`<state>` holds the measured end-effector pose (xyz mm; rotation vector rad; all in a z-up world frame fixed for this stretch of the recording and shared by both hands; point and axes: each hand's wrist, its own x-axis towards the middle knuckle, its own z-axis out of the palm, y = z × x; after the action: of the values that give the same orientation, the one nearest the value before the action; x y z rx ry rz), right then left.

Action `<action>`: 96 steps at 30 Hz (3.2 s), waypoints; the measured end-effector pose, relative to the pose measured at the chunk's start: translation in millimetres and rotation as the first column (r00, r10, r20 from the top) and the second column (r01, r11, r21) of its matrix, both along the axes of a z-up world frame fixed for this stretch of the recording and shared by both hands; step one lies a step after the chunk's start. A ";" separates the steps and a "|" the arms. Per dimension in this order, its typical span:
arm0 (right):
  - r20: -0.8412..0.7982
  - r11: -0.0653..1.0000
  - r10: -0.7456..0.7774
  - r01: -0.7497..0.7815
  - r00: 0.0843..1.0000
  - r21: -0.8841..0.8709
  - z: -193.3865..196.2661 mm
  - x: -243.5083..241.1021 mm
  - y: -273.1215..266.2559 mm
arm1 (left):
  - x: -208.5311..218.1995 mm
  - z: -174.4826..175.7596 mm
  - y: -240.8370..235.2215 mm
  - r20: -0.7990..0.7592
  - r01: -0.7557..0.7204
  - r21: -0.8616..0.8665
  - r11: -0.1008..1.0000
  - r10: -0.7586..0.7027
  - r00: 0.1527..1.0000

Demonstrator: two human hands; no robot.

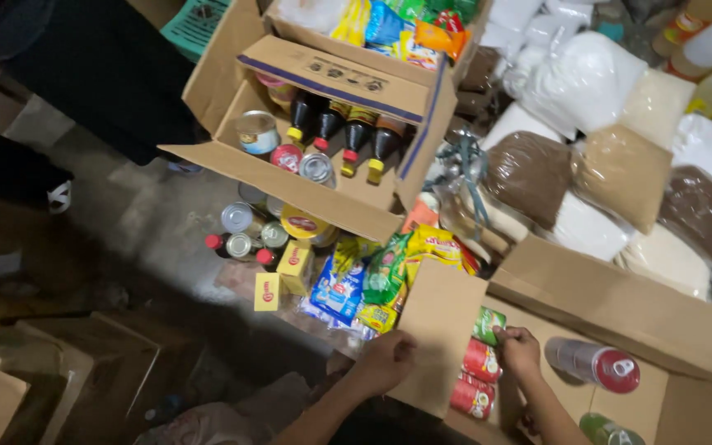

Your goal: Sorting and packing various grocery goods and items including canned goods, packaged items, and bottles into shipping cardboard boxes.

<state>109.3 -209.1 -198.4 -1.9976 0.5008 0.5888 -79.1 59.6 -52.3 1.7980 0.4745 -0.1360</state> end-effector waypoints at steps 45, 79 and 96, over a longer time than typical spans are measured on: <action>0.391 0.909 0.169 0.009 0.905 -0.416 116.0 -46.5 -180.7 | -22.9 -10.7 60.0 -0.099 -0.014 0.228 0.974 0.038 0.994; 0.297 0.748 0.322 -0.049 0.899 -0.662 70.1 -109.0 -91.0 | 102.8 36.6 362.2 -0.542 0.386 0.758 0.526 0.181 0.820; 0.372 0.924 0.158 -0.004 0.915 -0.382 189.5 -113.8 153.1 | 87.5 16.9 360.7 -0.337 0.201 0.821 0.534 0.169 0.926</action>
<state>-4.5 -56.1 -8.9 -2.4366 0.2907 0.1238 8.5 420.3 -35.4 2.7856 0.9187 -0.3129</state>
